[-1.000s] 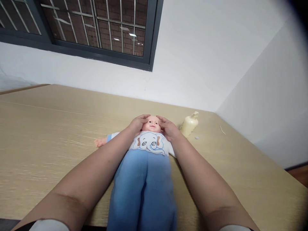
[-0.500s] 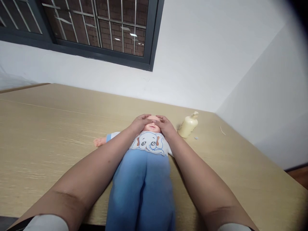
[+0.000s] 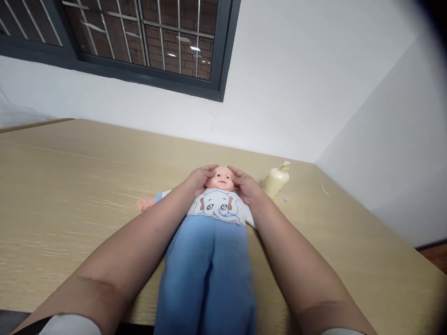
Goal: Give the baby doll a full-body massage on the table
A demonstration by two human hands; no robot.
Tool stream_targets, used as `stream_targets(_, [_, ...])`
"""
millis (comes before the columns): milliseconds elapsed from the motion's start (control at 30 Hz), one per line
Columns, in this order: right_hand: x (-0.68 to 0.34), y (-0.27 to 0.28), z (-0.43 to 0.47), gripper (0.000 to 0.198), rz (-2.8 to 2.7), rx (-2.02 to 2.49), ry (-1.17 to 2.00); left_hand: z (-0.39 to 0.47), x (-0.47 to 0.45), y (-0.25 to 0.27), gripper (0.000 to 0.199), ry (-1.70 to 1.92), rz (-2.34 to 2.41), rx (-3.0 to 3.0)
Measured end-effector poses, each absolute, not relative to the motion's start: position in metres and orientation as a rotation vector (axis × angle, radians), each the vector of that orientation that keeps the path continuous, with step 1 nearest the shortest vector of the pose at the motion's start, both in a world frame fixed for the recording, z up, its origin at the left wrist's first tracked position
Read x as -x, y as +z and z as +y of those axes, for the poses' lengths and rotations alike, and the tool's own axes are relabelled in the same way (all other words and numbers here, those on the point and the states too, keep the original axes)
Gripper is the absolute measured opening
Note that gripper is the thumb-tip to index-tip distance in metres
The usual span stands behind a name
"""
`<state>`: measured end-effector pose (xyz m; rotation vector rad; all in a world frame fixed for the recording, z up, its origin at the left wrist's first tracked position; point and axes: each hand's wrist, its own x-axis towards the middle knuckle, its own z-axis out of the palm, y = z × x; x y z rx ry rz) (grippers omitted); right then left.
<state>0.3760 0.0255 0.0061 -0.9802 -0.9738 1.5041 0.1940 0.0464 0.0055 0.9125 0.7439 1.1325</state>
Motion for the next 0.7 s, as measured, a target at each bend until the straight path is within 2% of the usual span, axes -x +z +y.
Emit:
stream_targets(133, [-0.377, 0.007, 0.023, 0.054, -0.955, 0.926, 1.554, 0.048, -0.191, 0.005, 0.042, 1.120, 0.730, -0.920])
stream_targets(400, [-0.365, 0.002, 0.025, 0.053, -1.156, 0.906, 1.285, 0.048, -0.198, 0.001, 0.049, 1.150, 0.719, -1.022])
stream_targets(533, [-0.361, 0.002, 0.026, 0.055, -1.158, 0.948, 1.252, 0.047, -0.198, 0.002, 0.049, 1.140, 0.731, -1.037])
stream_targets(700, [-0.363, 0.001, 0.027, 0.046, -1.146, 0.944, 1.275, 0.045, -0.196, 0.006, 0.043, 1.120, 0.743, -1.001])
